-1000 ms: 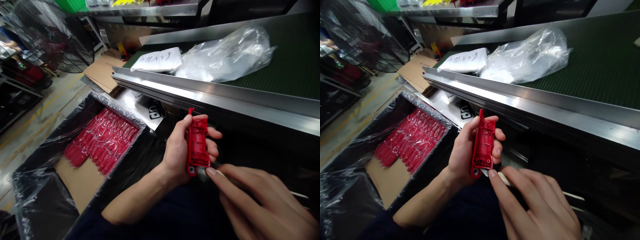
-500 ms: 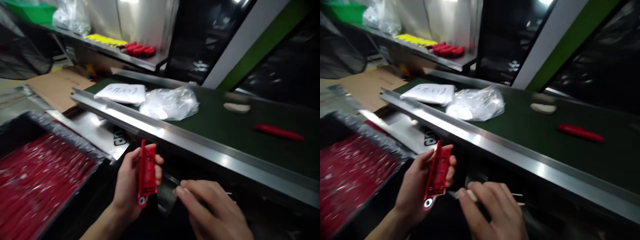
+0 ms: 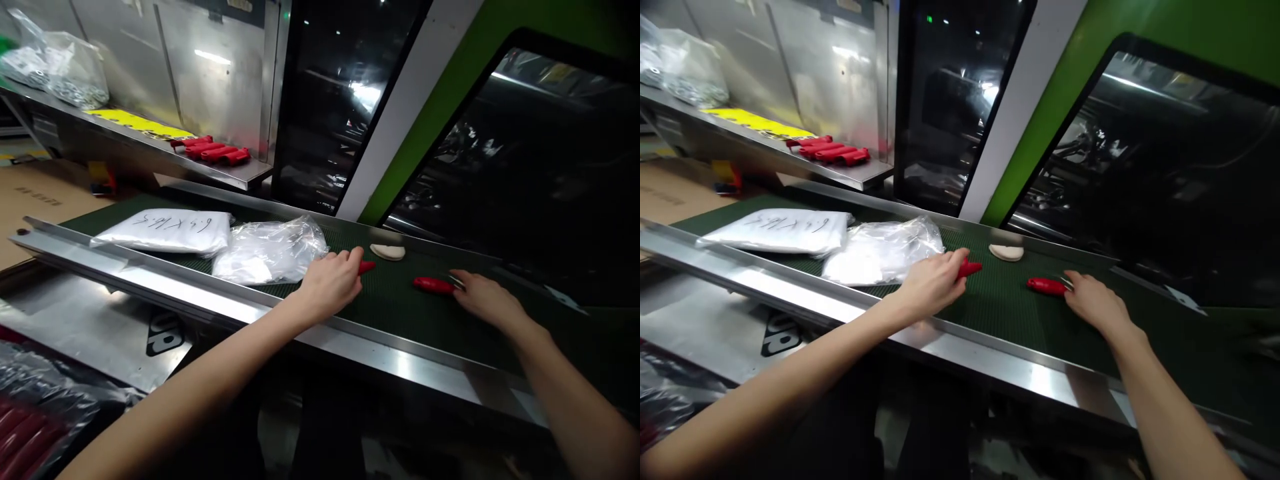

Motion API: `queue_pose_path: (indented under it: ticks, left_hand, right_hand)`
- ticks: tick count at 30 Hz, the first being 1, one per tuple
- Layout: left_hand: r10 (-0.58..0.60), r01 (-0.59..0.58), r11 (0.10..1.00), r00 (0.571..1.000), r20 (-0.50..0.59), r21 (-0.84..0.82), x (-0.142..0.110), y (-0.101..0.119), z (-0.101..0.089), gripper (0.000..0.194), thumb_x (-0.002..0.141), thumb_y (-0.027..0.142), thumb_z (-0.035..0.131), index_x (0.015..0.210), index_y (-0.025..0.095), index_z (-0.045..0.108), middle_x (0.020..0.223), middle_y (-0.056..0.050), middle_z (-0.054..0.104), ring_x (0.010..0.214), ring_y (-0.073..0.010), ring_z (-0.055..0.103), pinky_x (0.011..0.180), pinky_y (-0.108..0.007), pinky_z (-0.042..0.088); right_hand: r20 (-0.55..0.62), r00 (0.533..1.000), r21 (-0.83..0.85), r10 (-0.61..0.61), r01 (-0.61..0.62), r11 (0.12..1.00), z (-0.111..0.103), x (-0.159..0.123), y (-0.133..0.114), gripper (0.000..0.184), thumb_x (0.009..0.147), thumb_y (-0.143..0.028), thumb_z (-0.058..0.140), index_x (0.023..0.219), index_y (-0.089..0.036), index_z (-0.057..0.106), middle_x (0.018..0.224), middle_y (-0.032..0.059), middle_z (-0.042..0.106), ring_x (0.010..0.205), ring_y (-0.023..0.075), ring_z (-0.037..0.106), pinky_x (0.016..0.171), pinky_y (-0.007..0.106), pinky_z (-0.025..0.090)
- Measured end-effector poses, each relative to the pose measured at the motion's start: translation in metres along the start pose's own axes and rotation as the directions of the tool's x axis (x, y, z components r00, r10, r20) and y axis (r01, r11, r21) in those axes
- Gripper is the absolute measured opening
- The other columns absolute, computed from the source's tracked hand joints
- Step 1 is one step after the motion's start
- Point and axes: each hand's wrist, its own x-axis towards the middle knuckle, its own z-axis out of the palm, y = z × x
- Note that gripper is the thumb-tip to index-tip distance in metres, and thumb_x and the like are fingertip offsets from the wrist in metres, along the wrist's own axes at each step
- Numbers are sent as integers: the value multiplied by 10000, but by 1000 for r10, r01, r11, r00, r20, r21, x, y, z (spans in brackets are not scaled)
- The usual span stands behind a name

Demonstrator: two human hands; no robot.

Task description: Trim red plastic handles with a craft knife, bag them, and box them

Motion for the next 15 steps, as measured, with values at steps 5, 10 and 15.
queue_pose_path:
  ticks: [5,10,15]
  left_hand:
    - [18,-18,1000,999,43,-1,10,-15,30,301,845,155,558,1141,104,590,1122,-182,628,1045,-339,587,913,-509,471]
    - [75,-87,990,991,-115,-107,7,-15,22,389,972,275,410,1313,112,500,1270,-195,549,1136,-317,533,972,-478,427]
    - [191,-234,956,954,-230,-176,-21,7,-1,425,1009,342,355,1340,130,516,1307,-170,564,1237,-271,516,1057,-405,392]
  right_hand:
    - [-125,991,65,-53,61,996,9,-11,28,362,948,-488,590,1096,-159,628,897,22,636,739,124,601,713,310,539]
    - [-538,813,152,-225,356,922,-14,-41,-4,361,976,-500,532,1036,-170,667,814,13,650,633,99,584,592,238,488]
    - [-684,652,148,-328,564,812,-54,-118,-60,257,914,-284,659,1171,-280,668,1105,17,705,792,153,665,614,265,516]
